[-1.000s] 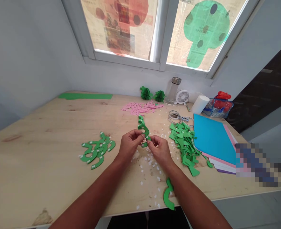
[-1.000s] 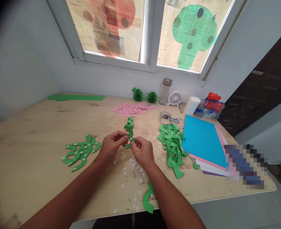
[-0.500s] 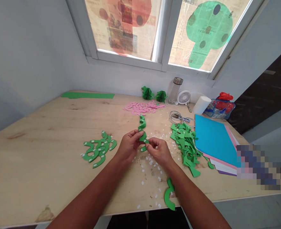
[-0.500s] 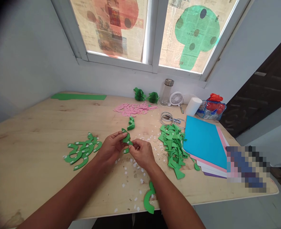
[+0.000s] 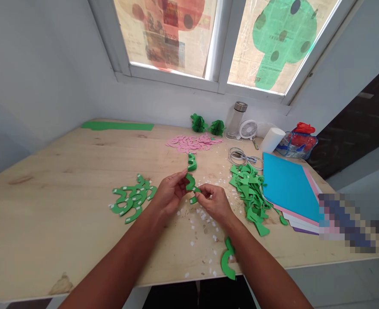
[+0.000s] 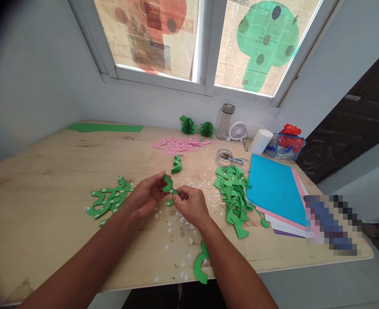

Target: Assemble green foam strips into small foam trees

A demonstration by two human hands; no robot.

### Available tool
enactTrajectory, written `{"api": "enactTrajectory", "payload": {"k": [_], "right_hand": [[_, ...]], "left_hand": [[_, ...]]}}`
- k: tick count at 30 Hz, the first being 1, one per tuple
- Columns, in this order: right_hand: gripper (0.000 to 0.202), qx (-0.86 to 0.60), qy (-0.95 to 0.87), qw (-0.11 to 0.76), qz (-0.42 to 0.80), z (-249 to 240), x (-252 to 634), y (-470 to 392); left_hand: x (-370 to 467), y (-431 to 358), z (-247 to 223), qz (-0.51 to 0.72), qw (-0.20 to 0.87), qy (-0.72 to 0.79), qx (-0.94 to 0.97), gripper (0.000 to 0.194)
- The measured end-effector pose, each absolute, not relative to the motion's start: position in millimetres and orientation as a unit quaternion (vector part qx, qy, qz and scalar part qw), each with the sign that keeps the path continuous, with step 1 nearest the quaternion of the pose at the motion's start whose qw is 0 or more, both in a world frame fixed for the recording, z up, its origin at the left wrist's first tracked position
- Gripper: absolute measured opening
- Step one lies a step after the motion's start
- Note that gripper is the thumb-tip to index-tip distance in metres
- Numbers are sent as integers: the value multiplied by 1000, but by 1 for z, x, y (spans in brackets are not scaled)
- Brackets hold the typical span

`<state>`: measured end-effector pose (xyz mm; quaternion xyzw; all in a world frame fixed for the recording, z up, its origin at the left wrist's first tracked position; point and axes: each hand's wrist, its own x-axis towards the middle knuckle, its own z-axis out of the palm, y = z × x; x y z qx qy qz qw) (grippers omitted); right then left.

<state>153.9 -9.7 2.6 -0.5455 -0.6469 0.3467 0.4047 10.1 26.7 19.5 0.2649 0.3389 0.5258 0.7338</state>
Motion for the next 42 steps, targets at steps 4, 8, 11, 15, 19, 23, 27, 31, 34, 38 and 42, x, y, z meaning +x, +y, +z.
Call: {"api": "enactTrajectory", "payload": {"k": [4,8,11,15,19,23,27,31,34,38,42], "right_hand": [[15,-527,-656,406,355,7,153,-12],[15,-512,-665,410,356,11,154,-12],[15,-517,-655,414,362,12,155,-12],[14,-517,-655,416,362,11,155,-12],[15,-514,-662,415,355,12,155,-12],[16,-510,-666,419,347,13,154,-12],[17,-520,-641,439,355,10,155,-11],[18,-536,-609,464,355,6,157,-7],[18,-542,-603,462,360,4,159,-6],[18,-531,-598,468,376,4,159,-5],[19,-529,-552,511,393,5,159,-5]], "left_hand": [[7,29,20,492,766,336,241,11],[5,29,22,483,777,328,236,8],[3,29,23,499,757,330,263,12],[1,30,23,517,733,342,278,16],[0,31,24,511,751,330,258,21],[1,30,25,508,754,327,258,24],[5,27,25,513,737,333,288,31],[10,24,23,497,739,336,306,36],[13,24,19,500,732,338,317,40],[14,26,14,524,717,335,314,38],[14,26,14,509,709,338,352,38]]}}
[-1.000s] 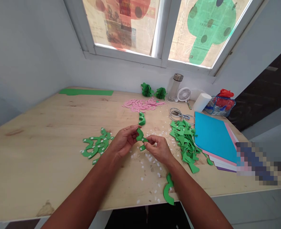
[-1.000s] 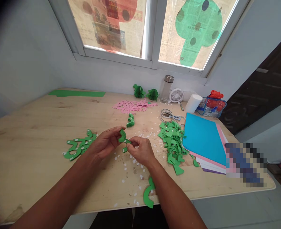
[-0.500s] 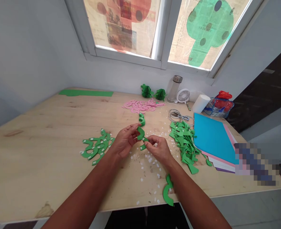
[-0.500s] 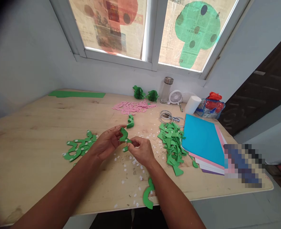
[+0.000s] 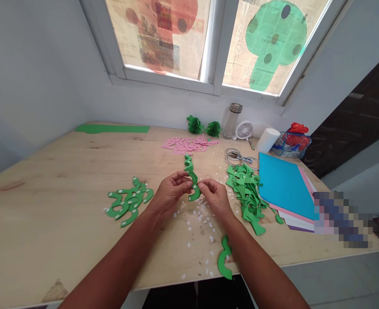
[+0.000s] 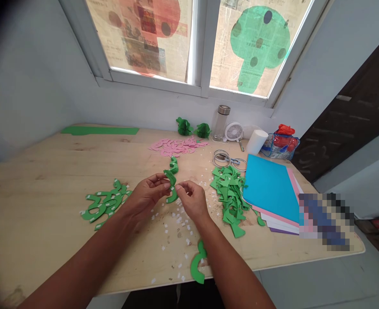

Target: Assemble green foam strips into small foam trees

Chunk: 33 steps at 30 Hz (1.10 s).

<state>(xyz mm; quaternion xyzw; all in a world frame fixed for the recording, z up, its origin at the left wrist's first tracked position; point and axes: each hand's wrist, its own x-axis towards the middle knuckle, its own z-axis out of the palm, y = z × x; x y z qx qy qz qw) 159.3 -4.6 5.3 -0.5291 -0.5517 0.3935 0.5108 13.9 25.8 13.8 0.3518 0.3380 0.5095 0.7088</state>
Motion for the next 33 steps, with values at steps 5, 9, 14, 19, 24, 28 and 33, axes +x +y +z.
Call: {"api": "enactTrajectory", "payload": {"k": [5,9,14,19,24,28,33], "right_hand": [[17,-515,-492,547,441,8,159,-4],[18,-493,-432,564,503,12,159,-5],[17,-453,-361,578,575,12,159,-5],[15,-450,-349,583,579,12,159,-5],[14,-417,-306,589,620,11,162,-4],[11,-378,-294,585,654,8,164,-3],[10,-383,-303,582,650,8,164,-4]], "left_hand": [[17,21,14,473,693,347,420,39],[19,19,15,462,701,335,428,38],[16,19,18,451,714,316,432,41],[17,19,18,461,691,335,445,41],[21,15,20,493,647,337,474,36],[23,13,22,511,604,314,525,29],[23,14,19,502,588,313,552,22]]}}
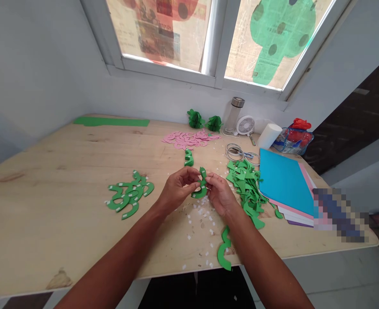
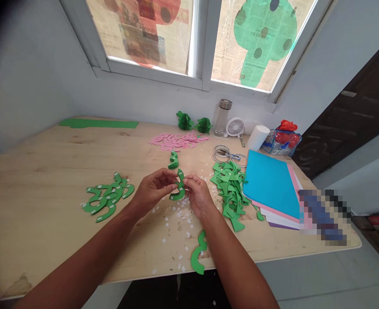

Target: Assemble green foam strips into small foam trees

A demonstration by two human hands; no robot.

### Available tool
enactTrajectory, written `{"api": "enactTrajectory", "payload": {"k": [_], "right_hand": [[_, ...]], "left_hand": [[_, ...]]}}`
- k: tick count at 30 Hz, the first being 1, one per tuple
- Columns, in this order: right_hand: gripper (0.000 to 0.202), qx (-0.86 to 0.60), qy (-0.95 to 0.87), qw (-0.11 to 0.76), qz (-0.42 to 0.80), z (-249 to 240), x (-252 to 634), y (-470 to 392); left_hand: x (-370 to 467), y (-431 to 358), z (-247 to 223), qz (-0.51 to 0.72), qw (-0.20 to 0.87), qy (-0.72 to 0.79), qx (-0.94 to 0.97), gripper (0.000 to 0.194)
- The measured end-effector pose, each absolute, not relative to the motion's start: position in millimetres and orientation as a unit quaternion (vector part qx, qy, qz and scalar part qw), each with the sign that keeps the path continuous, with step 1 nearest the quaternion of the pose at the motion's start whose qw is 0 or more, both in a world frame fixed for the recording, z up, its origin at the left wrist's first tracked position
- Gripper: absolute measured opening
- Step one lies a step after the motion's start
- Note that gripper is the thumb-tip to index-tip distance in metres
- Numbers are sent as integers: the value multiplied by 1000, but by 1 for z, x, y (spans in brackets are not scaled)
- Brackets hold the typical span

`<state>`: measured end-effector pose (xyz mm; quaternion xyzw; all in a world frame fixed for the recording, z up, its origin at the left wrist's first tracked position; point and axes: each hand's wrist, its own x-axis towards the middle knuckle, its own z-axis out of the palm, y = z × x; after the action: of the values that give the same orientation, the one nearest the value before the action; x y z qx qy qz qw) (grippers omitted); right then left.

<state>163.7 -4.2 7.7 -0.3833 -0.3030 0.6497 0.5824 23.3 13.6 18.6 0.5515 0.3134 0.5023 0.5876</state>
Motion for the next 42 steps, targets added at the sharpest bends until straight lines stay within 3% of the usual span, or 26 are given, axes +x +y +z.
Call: {"api": "enactTrajectory", "payload": {"k": [9,23,36,42], "right_hand": [[17,-398,-307,596,626,5,163,-2],[18,-454,-417,593,518,0,162,-2],[21,-477,-397,651,437,-1,167,4],[20,-457,-372,689,422,-1,169,6]], "left_hand": [[23,13,18,464,516,331,639,12],[25,13,19,497,598,356,519,23],[25,14,11,406,648,342,546,37],[24,15,10,434,550,364,614,31]]}}
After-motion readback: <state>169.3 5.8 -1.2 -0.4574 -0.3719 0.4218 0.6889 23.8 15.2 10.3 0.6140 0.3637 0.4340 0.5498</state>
